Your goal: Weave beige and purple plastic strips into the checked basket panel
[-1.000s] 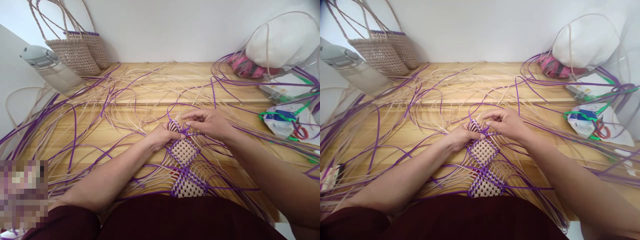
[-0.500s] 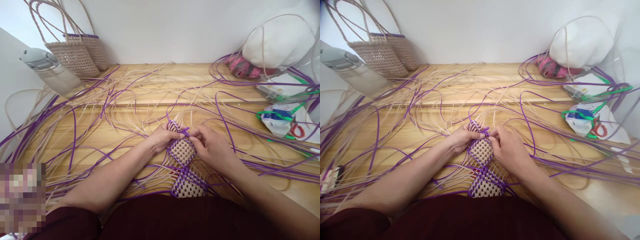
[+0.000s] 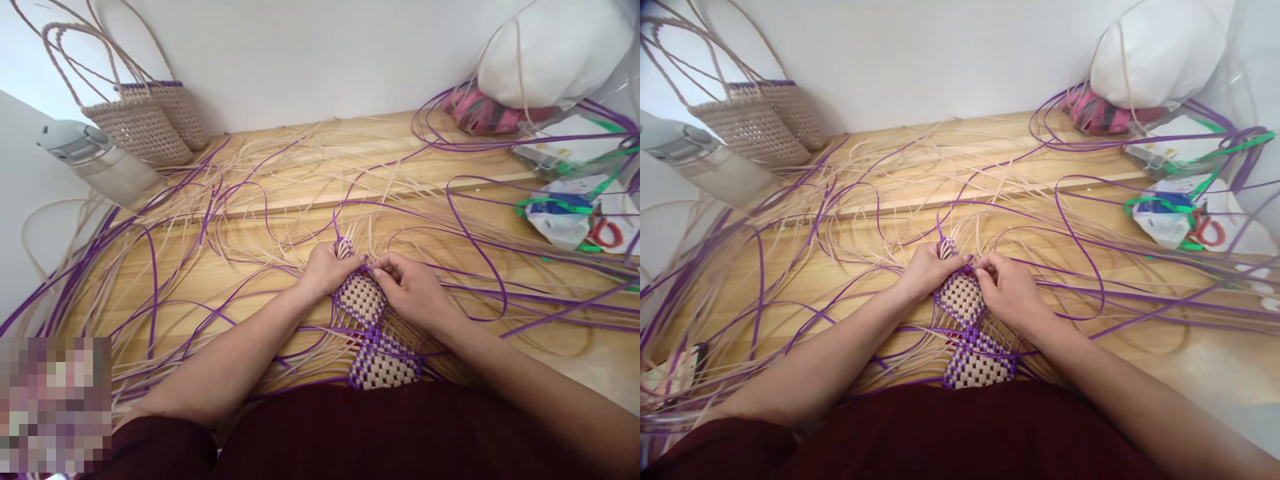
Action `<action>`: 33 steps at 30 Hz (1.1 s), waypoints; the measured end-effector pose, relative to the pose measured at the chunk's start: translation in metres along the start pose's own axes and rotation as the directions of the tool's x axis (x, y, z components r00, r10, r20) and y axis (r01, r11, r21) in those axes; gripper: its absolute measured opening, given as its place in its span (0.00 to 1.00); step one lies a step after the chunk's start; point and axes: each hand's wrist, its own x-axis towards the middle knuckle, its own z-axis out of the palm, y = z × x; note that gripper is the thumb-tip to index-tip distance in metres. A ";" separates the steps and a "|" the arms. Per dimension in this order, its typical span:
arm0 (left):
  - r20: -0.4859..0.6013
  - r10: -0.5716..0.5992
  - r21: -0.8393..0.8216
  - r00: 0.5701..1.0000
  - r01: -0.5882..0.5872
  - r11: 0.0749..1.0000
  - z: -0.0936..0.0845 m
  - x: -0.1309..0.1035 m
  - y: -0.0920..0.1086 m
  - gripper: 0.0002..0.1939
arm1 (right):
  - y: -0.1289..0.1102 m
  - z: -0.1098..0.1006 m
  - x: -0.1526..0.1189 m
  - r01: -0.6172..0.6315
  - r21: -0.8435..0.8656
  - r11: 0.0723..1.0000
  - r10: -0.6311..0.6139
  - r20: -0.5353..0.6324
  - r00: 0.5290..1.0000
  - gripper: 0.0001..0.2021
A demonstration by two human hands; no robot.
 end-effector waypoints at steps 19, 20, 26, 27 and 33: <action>0.040 -0.096 -0.358 0.995 0.104 0.928 0.007 -0.004 -0.005 0.19 | 0.001 0.000 0.007 -0.259 0.537 0.802 0.153 0.234 0.960 0.17; 0.033 -0.099 -0.343 0.995 0.104 0.933 0.007 -0.003 -0.005 0.19 | 0.000 0.000 0.006 -0.260 0.517 0.815 0.153 0.240 0.959 0.17; 0.060 -0.085 -0.239 0.995 0.097 0.966 0.003 -0.003 -0.008 0.18 | 0.002 -0.004 0.001 -0.212 0.435 0.875 0.115 0.239 0.964 0.15; 0.077 -0.075 -0.229 0.994 0.091 0.969 0.002 -0.003 -0.008 0.18 | 0.003 -0.006 0.001 -0.201 0.421 0.884 0.099 0.252 0.963 0.14; 0.134 -0.084 -0.407 0.987 0.132 0.904 0.003 -0.004 -0.003 0.18 | -0.008 -0.022 -0.008 0.127 -0.091 0.988 -0.123 0.052 0.991 0.11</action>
